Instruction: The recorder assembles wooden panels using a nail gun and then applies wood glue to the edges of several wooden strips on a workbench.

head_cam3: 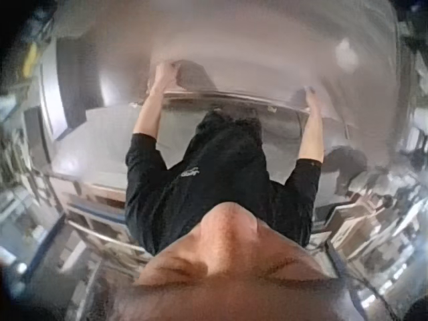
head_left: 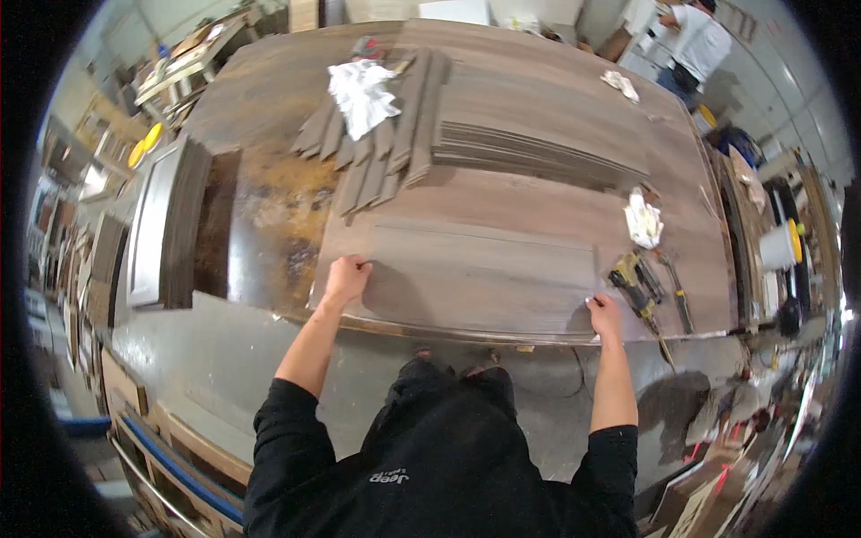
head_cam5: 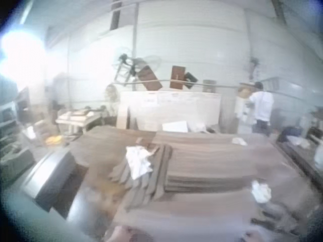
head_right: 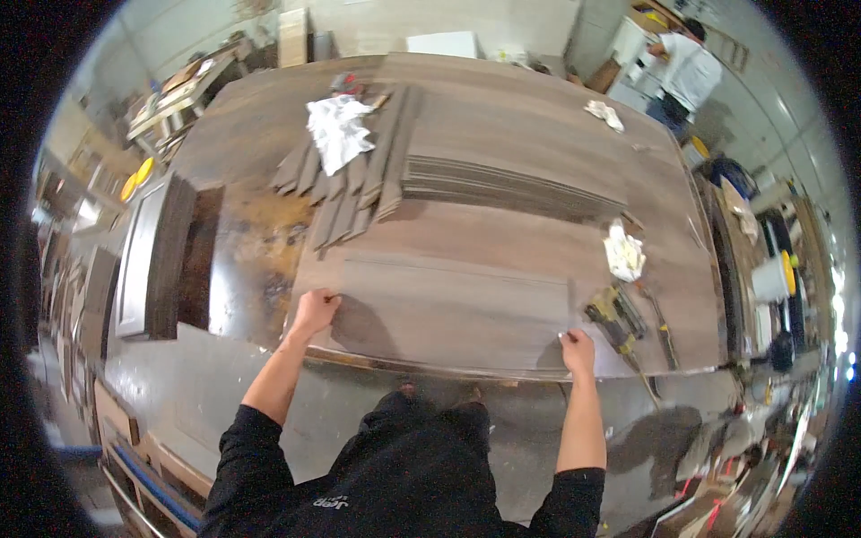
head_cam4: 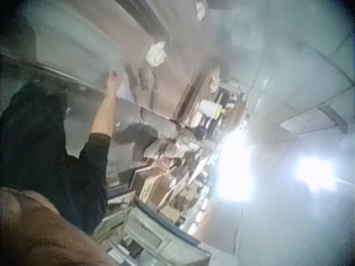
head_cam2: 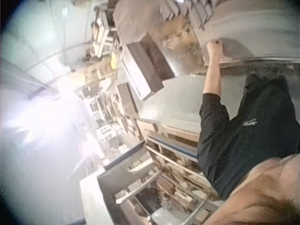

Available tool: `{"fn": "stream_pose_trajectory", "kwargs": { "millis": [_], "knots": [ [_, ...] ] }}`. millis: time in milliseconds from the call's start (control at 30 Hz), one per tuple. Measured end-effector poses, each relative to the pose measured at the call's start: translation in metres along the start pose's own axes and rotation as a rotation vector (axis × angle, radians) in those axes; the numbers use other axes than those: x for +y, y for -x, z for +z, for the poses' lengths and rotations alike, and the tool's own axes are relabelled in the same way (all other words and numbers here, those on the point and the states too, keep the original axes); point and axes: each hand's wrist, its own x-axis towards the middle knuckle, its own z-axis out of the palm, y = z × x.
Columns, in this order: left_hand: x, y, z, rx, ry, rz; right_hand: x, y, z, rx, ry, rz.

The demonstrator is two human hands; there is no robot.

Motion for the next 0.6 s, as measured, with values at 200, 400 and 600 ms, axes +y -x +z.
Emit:
{"fn": "stream_pose_trajectory", "kwargs": {
  "millis": [200,400,600],
  "knots": [
    [0.012,-0.002,-0.009,0.003,-0.186,-0.009,-0.018,0.011,0.0,-0.023,0.047,-0.072],
    [0.017,0.001,0.0,0.032,-0.276,0.005,-0.03,0.019,-0.01,-0.038,-0.088,0.001],
    [0.09,0.03,0.058,0.216,-0.548,0.401,0.013,-0.024,-0.068,0.333,0.059,-0.204]
  ]
}}
